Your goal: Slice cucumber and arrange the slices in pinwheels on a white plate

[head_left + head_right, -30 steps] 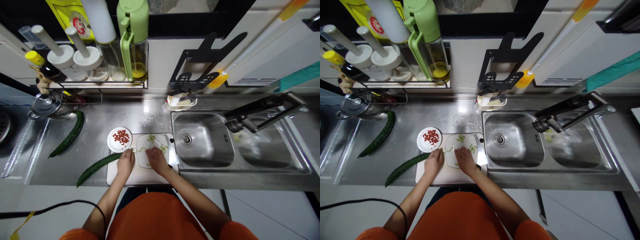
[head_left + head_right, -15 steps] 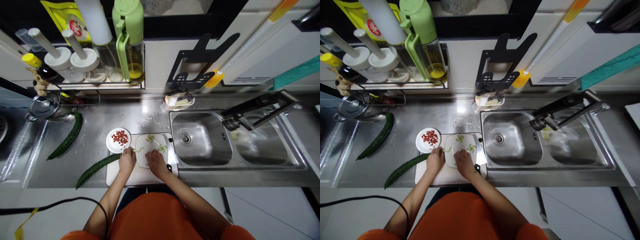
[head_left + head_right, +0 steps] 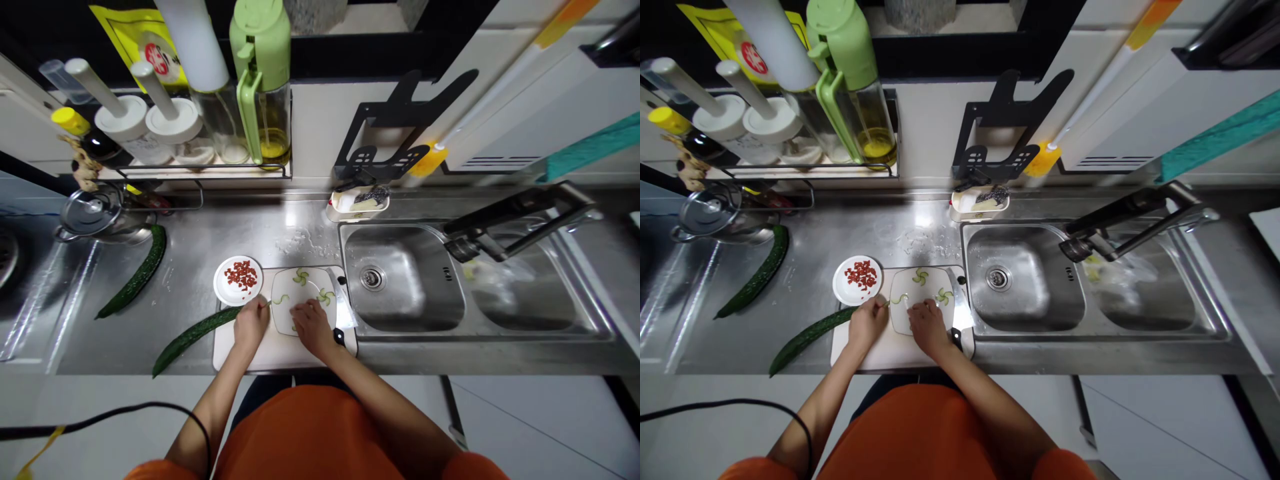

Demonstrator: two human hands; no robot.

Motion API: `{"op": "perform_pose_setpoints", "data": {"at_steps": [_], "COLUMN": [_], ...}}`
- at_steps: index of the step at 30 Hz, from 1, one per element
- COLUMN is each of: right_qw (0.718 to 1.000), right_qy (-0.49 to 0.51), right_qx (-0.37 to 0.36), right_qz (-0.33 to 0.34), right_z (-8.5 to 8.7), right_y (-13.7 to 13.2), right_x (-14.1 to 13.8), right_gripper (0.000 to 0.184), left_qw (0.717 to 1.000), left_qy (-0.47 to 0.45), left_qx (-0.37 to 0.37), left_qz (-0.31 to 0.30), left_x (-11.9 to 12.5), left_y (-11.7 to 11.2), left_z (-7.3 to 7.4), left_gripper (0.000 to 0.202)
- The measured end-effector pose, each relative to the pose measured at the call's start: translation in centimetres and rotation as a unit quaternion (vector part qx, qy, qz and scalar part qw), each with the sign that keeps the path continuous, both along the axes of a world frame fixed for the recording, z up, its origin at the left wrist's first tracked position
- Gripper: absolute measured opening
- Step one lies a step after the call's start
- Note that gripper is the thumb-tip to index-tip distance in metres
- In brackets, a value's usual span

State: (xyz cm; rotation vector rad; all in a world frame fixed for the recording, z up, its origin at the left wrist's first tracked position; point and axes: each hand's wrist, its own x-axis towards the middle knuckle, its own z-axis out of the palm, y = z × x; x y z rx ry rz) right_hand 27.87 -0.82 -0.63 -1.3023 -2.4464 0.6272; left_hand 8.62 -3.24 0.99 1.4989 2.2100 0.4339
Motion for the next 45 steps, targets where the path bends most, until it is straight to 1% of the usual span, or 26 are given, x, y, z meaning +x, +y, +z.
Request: {"op": "perform_pose_setpoints", "data": {"at_steps": [3,6,11,14,16,18,21,22,23,25,27,28,30,33,36,41,45], "right_qw": [0.998,0.991,0.966,0.949,0.942,0.942,0.951,0.956,0.961,0.97,0.976,0.977,0.979,0.978,0.971,0.951,0.927], "right_qy": [0.052,0.096,0.141,0.154,0.158,0.163,0.176,0.18,0.185,0.194,0.197,0.196,0.19,0.186,0.19,0.19,0.21], "right_qx": [-0.036,-0.083,-0.187,-0.243,-0.262,-0.258,-0.221,-0.201,-0.179,-0.135,-0.097,-0.084,-0.073,-0.092,-0.136,-0.213,-0.269], "right_qz": [-0.017,-0.04,-0.11,-0.127,-0.135,-0.14,-0.127,-0.116,-0.099,-0.055,-0.014,0.0,0.014,0.003,-0.044,-0.12,-0.156], "right_z": [0.3,0.6,1.6,2.4,2.7,2.9,2.9,2.9,2.8,2.8,2.8,2.9,2.9,2.9,2.7,2.8,2.9], "right_y": [0.3,0.6,1.1,1.4,1.4,1.4,1.2,1.1,1.1,1.0,1.0,1.0,1.0,0.9,0.7,0.8,1.2], "right_x": [-0.5,-1.2,-2.1,-2.2,-2.1,-1.9,-1.7,-1.6,-1.5,-1.4,-1.3,-1.3,-1.3,-1.2,-1.3,-1.6,-1.9], "right_gripper": [0.023,0.021,0.017,0.012,0.01,0.009,0.008,0.008,0.008,0.009,0.011,0.011,0.012,0.01,0.008,0.008,0.008], "left_qw": [0.996,0.983,0.945,0.923,0.911,0.901,0.88,0.865,0.845,0.794,0.747,0.731,0.714,0.701,0.701,0.727,0.756], "left_qy": [-0.09,-0.182,-0.325,-0.382,-0.411,-0.43,-0.46,-0.477,-0.5,-0.55,-0.589,-0.602,-0.619,-0.632,-0.636,-0.616,-0.587], "left_qx": [0.01,0.007,-0.019,-0.028,-0.035,-0.039,-0.064,-0.086,-0.115,-0.176,-0.216,-0.224,-0.223,-0.208,-0.195,-0.179,-0.165], "left_qz": [0.0,0.004,0.022,0.02,0.024,0.044,0.103,0.126,0.15,0.192,0.22,0.229,0.24,0.255,0.257,0.242,0.237], "left_x": [-0.8,-0.9,0.1,0.6,0.8,0.9,1.0,1.1,1.1,1.3,1.4,1.4,1.4,1.3,1.1,1.0,1.0], "left_y": [-0.3,-0.3,0.1,0.1,0.1,0.0,0.0,0.0,0.1,0.2,0.4,0.4,0.6,0.8,1.0,1.6,1.9], "left_z": [0.4,0.8,1.3,1.2,1.0,0.9,0.9,0.9,0.9,1.0,1.1,1.2,1.2,1.0,0.9,1.0,0.9], "left_gripper": [0.012,0.016,0.021,0.024,0.027,0.03,0.037,0.039,0.041,0.044,0.045,0.045,0.043,0.044,0.046,0.047,0.043]}}
